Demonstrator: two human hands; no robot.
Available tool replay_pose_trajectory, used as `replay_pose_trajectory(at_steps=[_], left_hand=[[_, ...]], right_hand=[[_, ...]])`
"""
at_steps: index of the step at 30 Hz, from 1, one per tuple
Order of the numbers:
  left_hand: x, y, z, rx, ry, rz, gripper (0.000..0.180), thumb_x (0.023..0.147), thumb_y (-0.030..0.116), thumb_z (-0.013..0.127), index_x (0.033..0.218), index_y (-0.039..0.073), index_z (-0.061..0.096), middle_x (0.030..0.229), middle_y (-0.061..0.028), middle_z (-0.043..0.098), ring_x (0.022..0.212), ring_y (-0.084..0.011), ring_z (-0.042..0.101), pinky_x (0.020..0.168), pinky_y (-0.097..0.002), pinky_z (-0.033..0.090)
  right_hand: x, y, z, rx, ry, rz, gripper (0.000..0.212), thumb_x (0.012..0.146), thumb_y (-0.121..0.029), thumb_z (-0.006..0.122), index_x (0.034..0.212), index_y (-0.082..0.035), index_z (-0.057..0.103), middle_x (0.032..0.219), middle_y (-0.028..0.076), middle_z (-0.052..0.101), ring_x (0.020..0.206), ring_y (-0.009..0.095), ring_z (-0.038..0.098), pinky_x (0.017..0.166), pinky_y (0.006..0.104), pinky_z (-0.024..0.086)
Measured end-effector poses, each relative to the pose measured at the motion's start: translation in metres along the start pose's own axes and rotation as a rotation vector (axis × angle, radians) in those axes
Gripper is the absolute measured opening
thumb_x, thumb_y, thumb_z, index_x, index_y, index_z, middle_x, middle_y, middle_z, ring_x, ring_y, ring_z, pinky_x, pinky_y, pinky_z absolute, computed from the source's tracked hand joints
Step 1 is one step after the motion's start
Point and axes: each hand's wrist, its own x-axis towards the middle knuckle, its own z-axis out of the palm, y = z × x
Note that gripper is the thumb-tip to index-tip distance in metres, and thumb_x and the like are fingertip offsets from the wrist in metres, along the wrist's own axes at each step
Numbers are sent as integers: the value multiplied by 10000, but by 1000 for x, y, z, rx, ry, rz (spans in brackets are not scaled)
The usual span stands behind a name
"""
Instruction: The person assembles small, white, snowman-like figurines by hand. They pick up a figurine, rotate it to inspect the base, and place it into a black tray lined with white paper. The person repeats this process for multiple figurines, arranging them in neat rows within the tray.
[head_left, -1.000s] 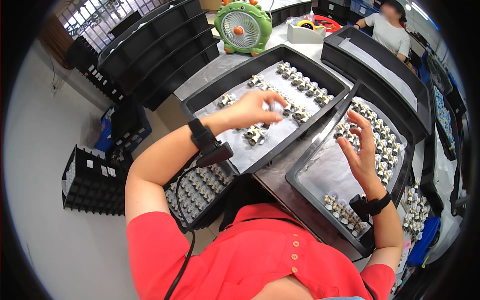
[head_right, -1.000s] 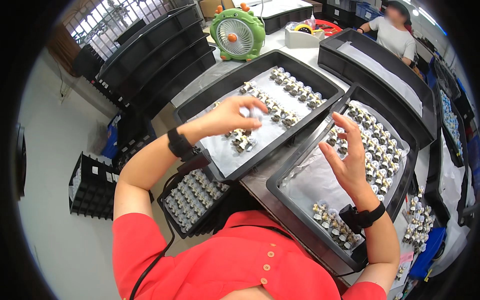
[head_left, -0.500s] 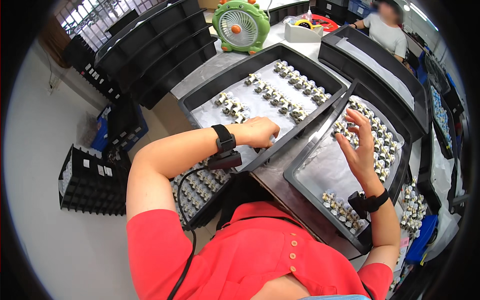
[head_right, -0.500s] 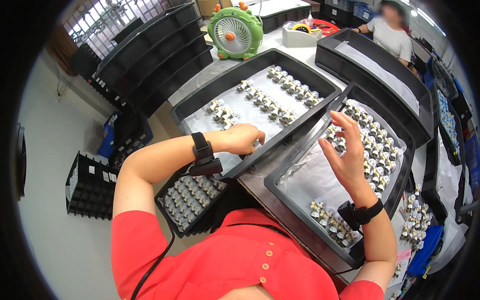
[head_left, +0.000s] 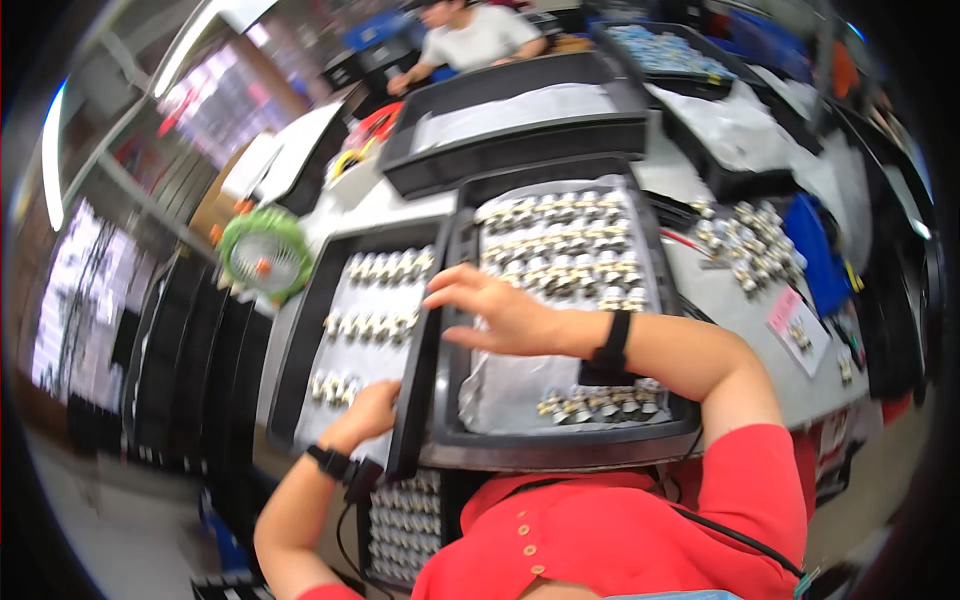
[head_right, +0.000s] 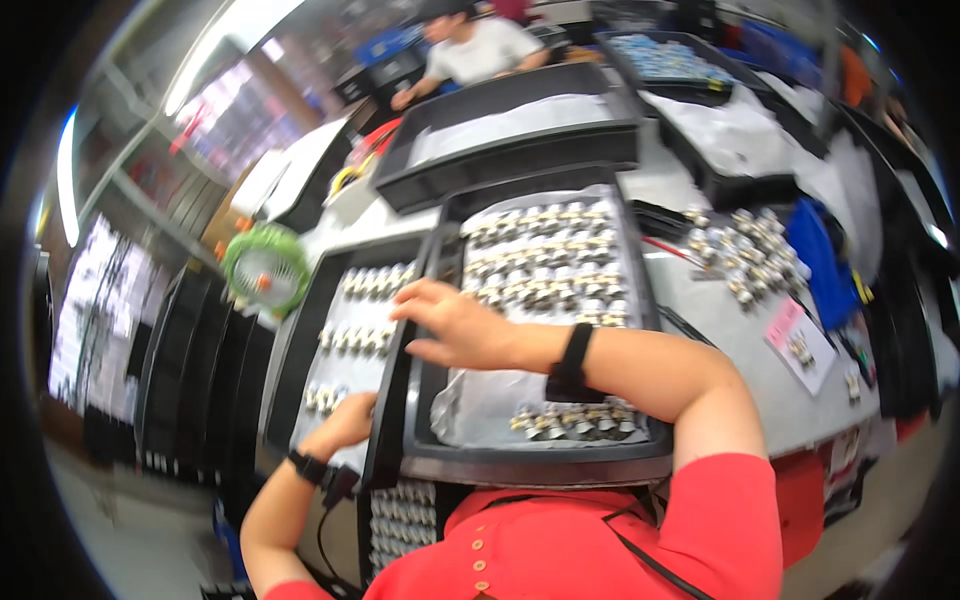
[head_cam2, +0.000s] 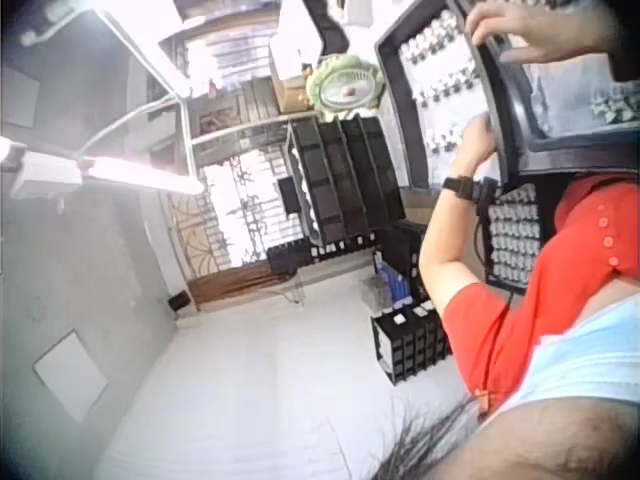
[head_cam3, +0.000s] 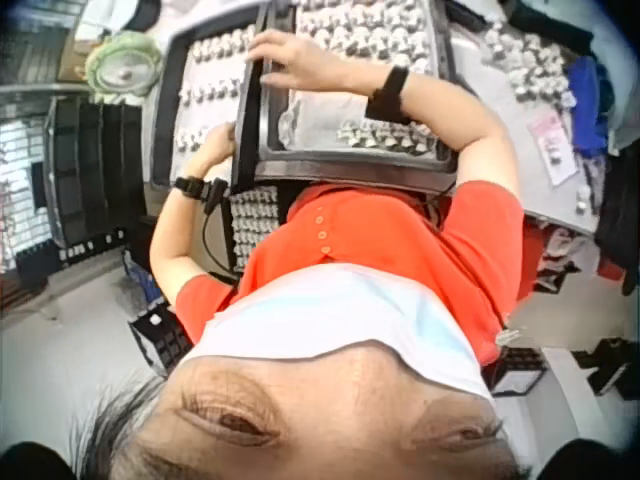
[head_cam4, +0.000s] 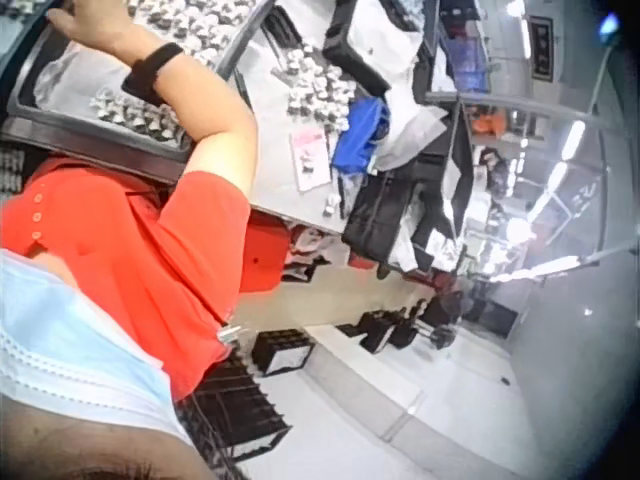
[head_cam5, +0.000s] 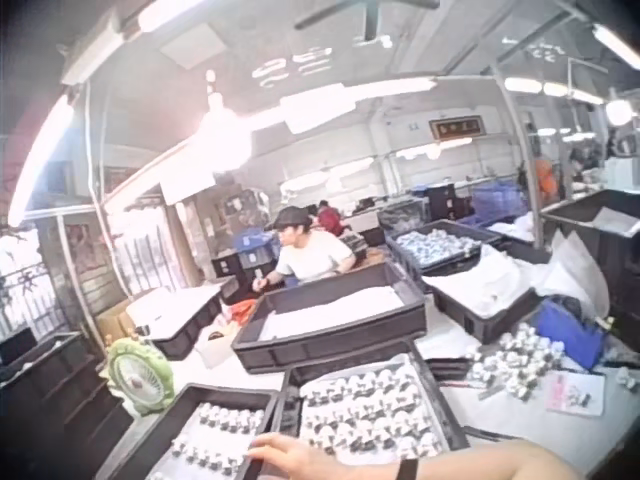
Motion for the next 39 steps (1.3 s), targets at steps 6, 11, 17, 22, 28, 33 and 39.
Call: replay_pose_trajectory(at_steps=[6, 11, 17, 22, 28, 33, 39], left_hand=[[-16, 14, -20, -221, -30, -86, 376, 756, 75, 590, 1118, -26, 574, 992, -203, 640, 821, -302, 648, 716, -355, 503], [-35, 23, -17, -293, 104, -66, 365, 795, 41, 571, 1154, -23, 562, 1024, -154, 643, 777, -200, 654, 685, -294, 511], [-56, 39, -3, -426, 285, -76, 273, 849, 11, 544, 1115, -38, 578, 964, -81, 647, 813, -130, 616, 702, -247, 486], [-65, 22, 25, -565, 454, -118, 207, 891, 68, 523, 1047, -37, 609, 838, -49, 631, 749, -81, 539, 672, -240, 443], [-68, 33, 32, -542, 585, -55, 210, 906, 124, 538, 1029, -13, 639, 854, -93, 672, 796, -107, 600, 713, -254, 470], [-68, 36, 33, -490, 665, -68, 201, 880, 147, 562, 1005, 17, 652, 822, -101, 675, 746, -139, 616, 669, -270, 474], [-75, 42, 31, -522, 682, -97, 213, 873, 145, 567, 1014, 2, 637, 883, -122, 681, 767, -169, 645, 714, -286, 489]], right_hand=[[4, -6, -14, -8, 79, 4, 336, 749, -78, 685, 1065, -58, 573, 1139, 125, 517, 1078, 305, 524, 914, 357, 445], [4, -3, -12, 32, 71, 26, 262, 754, -90, 680, 998, -54, 592, 1101, 117, 538, 1066, 305, 525, 913, 361, 434], [13, -5, -28, -1, 26, 67, 192, 768, -110, 672, 940, -43, 621, 985, 105, 592, 957, 284, 581, 839, 346, 469], [18, -6, -69, -38, -74, 92, 239, 715, -173, 688, 916, -43, 668, 851, 145, 663, 816, 303, 638, 748, 372, 508], [-22, -18, -205, -690, -204, 149, 341, 667, -105, 704, 1004, -69, 668, 1051, 138, 617, 1055, 301, 541, 915, 395, 419], [-129, 19, -374, -1286, 156, 646, 310, 699, -266, 686, 988, -155, 674, 1262, 213, 502, 1148, 380, 482, 970, 423, 385], [-219, 12, -454, -1438, 120, 1198, 409, 764, -336, 618, 1106, -112, 625, 1241, 214, 528, 1160, 340, 501, 964, 412, 398]])
